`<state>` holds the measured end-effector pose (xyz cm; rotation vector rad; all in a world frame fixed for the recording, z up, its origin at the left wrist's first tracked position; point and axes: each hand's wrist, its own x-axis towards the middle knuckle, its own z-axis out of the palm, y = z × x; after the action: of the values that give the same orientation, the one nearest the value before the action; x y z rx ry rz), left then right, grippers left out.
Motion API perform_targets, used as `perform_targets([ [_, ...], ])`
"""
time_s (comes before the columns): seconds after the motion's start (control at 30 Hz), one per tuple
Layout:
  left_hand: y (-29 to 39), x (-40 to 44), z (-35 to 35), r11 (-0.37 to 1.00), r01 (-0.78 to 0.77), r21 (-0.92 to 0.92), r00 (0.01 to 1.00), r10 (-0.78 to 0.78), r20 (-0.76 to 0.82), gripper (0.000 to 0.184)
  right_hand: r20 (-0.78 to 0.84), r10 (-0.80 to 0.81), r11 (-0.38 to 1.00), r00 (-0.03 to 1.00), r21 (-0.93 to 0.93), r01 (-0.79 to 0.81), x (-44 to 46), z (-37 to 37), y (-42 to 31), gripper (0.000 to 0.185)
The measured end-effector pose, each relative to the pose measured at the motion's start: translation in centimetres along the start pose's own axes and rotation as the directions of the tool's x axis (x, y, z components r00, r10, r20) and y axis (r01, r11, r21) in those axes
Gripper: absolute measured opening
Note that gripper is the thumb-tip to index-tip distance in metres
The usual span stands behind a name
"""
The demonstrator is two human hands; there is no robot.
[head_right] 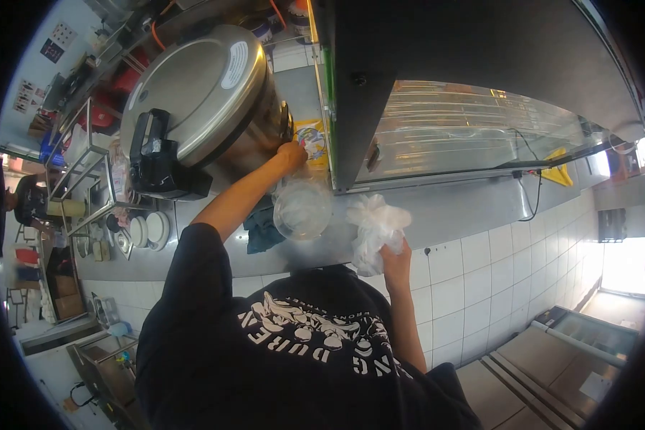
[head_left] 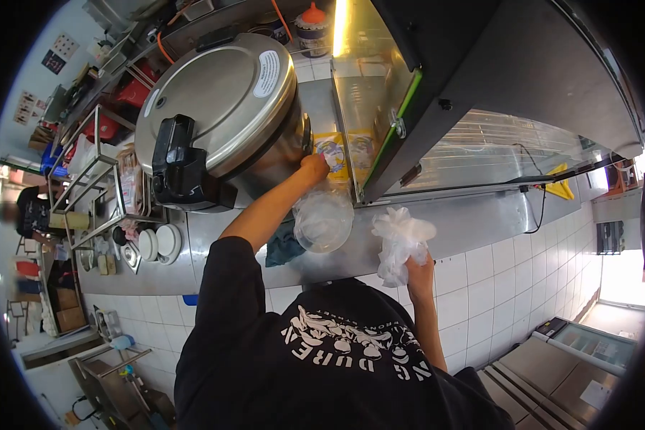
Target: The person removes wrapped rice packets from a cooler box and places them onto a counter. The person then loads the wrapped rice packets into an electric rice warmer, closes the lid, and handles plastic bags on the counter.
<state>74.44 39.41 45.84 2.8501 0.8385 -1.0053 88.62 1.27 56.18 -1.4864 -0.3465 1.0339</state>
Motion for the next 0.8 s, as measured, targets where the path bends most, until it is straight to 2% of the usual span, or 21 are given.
perform_targets([
  [0.1, 0.4, -4.9, -4.8, 0.988, -0.030, -0.152, 0.998, 0.038, 0.054, 0.036, 0.028, -0.017, 1.000, 0.999, 0.014, 0.016, 0.2, 0.2, 0.3, 0.037],
  [0.2, 2.3, -6.7, -6.5, 0.917, 0.089, -0.390, 0.990, -0.124, -0.065, 0.042, 0.017, 0.018, 1.000, 1.000, -0.019, -0.018, 0.1, 1.0, 0.1, 0.037],
  [0.23, 2.7, -5.7, -4.6, 0.937, 0.062, -0.345, 0.979, -0.125, -0.162, 0.038, 0.032, -0.003, 1.000, 0.999, -0.020, 0.003, 0.2, 1.0, 0.5, 0.036],
  [0.33, 2.9, -3.6, -2.1, 0.941, 0.091, -0.327, 0.973, -0.154, -0.173, 0.032, 0.057, -0.069, 0.996, 0.996, -0.056, 0.072, 0.6, 0.8, 1.3, 0.037],
  [0.37, 3.0, -3.4, -1.4, 0.947, 0.077, -0.313, 0.969, -0.146, -0.201, 0.026, 0.058, -0.085, 0.992, 0.995, -0.085, 0.089, 0.6, 1.0, 1.3, 0.037],
  [0.47, 2.4, -4.9, -0.9, 0.958, 0.049, -0.284, 0.958, -0.125, -0.257, 0.023, 0.093, -0.128, 0.974, 0.987, -0.177, 0.143, 0.0, 2.2, 0.4, 0.037],
  [0.5, 2.1, -5.3, -0.4, 0.942, 0.053, -0.331, 0.954, -0.146, -0.261, 0.020, 0.111, -0.147, 0.965, 0.983, -0.201, 0.167, 0.2, 3.0, 0.2, 0.038],
  [0.6, 1.7, -4.8, 2.6, 0.941, 0.014, -0.338, 0.873, -0.176, -0.455, 0.019, 0.267, -0.236, 0.871, 0.934, -0.368, 0.326, 1.0, 5.5, 0.4, 0.039],
  [0.63, 2.4, -4.9, 3.2, 0.911, 0.044, -0.410, 0.841, -0.255, -0.478, 0.019, 0.329, -0.222, 0.842, 0.918, -0.410, 0.351, 1.1, 6.8, -0.8, 0.042],
  [0.7, 4.0, -5.0, 3.7, 0.835, 0.086, -0.543, 0.758, -0.409, -0.509, 0.018, 0.393, -0.160, 0.890, 0.906, -0.340, 0.304, 1.3, 9.0, -2.2, 0.045],
  [0.8, 5.5, -4.5, 1.9, 0.651, 0.256, -0.715, 0.709, -0.629, -0.319, 0.022, 0.423, -0.123, 0.911, 0.898, -0.311, 0.271, 1.4, 9.9, -2.5, 0.047],
])
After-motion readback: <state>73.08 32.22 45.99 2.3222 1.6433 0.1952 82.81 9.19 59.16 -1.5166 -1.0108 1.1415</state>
